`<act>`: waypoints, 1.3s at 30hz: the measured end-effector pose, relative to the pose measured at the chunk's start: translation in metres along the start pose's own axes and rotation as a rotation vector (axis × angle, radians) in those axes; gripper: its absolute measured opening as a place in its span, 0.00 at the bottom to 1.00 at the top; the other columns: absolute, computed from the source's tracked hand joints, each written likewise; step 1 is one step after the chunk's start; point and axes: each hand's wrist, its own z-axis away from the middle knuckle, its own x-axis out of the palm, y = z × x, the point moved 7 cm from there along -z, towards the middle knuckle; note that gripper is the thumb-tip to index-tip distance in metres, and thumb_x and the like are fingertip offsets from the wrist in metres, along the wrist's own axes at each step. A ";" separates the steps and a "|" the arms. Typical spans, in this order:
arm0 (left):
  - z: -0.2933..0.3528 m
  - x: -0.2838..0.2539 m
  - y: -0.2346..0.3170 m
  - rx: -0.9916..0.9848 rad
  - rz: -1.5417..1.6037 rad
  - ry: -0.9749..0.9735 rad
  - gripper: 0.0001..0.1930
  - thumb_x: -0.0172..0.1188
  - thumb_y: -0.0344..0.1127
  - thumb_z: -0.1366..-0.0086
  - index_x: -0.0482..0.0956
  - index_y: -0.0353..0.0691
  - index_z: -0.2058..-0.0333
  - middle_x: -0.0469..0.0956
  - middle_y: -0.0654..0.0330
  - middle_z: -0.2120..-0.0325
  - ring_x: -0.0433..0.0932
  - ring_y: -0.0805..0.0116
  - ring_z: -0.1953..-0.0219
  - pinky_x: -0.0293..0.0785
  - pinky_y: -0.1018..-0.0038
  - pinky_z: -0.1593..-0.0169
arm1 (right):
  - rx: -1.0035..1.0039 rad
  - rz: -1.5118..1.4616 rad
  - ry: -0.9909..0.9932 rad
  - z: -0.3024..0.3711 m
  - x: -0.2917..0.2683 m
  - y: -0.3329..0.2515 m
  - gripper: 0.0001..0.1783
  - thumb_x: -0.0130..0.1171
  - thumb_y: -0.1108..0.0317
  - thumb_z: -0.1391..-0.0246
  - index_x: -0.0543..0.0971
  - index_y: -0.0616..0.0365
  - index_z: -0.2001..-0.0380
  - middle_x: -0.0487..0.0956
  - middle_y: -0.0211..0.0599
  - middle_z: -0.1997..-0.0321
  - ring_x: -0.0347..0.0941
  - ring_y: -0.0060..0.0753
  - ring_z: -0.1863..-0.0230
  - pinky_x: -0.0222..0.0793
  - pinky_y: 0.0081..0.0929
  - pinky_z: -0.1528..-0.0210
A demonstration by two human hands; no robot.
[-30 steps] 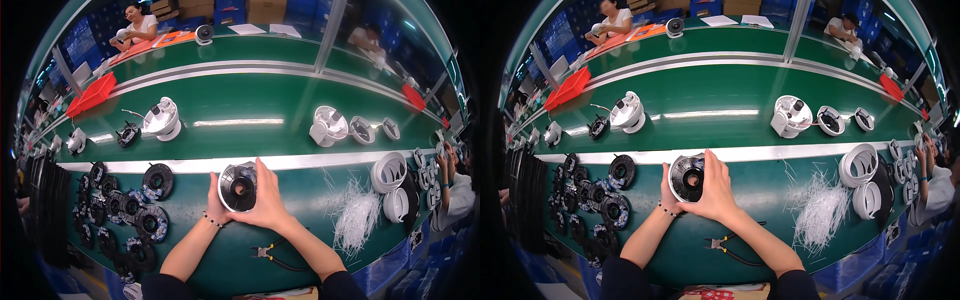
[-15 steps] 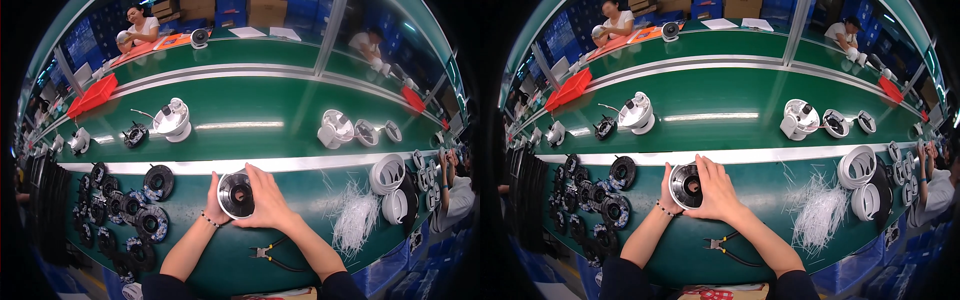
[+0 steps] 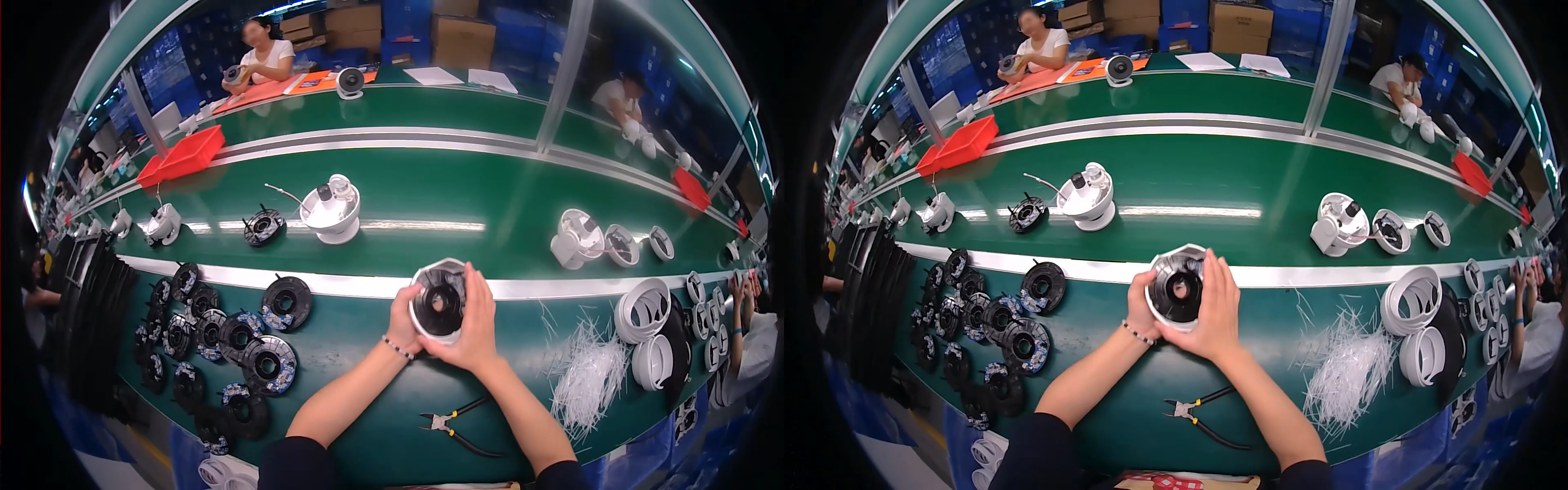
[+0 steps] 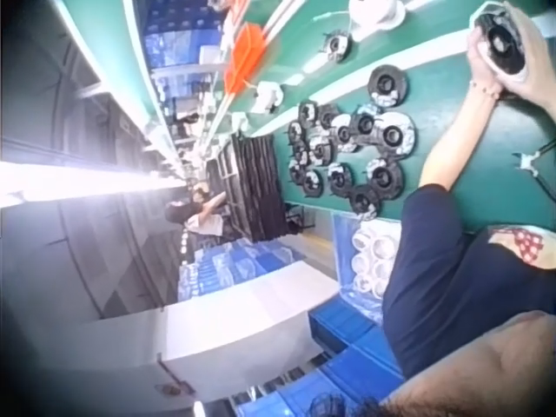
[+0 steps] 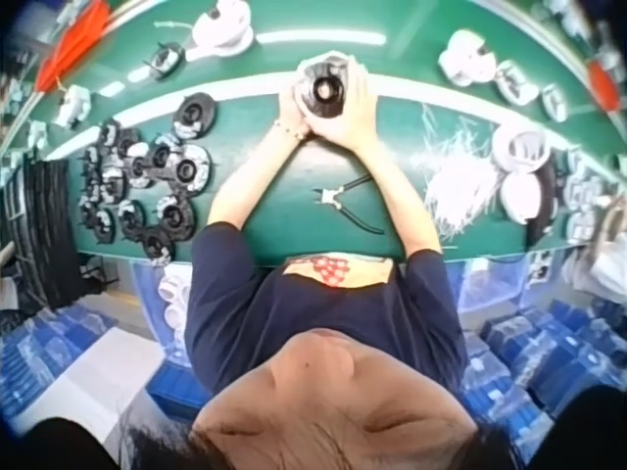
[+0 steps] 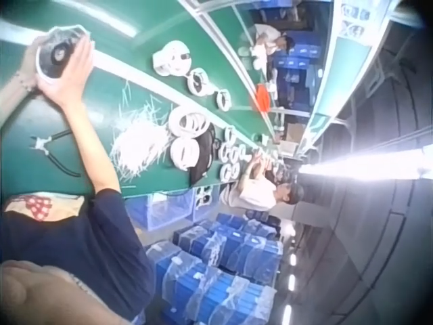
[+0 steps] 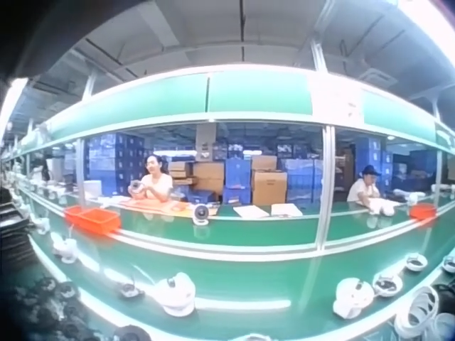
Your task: Assembling small electronic components, likely parts of a security camera, on a factory assembly line.
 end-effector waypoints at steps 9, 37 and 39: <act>-0.105 -0.087 0.065 0.241 -0.090 0.290 0.13 0.45 0.37 0.42 0.71 0.34 0.65 0.74 0.55 0.67 0.73 0.65 0.63 0.70 0.71 0.57 | -0.020 0.020 -0.736 0.070 -0.016 -0.040 0.50 0.61 0.42 0.66 0.56 0.61 0.45 0.48 0.54 0.39 0.44 0.59 0.39 0.41 0.55 0.42; 0.072 0.000 0.035 -0.104 -0.573 0.229 0.26 0.38 0.20 0.46 0.47 0.37 0.46 0.57 0.51 0.50 0.64 0.54 0.48 0.73 0.59 0.55 | 0.420 -0.637 -0.184 0.082 -0.150 0.021 0.27 0.64 0.68 0.70 0.74 0.64 0.60 0.71 0.37 0.64 0.67 0.21 0.70 0.63 0.14 0.73; 0.090 0.004 0.001 -0.212 -0.568 0.203 0.29 0.39 0.20 0.46 0.45 0.41 0.45 0.54 0.52 0.48 0.62 0.55 0.47 0.72 0.59 0.54 | 0.284 -0.458 -0.196 0.048 -0.163 0.007 0.28 0.65 0.65 0.71 0.74 0.64 0.61 0.71 0.38 0.66 0.67 0.24 0.70 0.63 0.18 0.72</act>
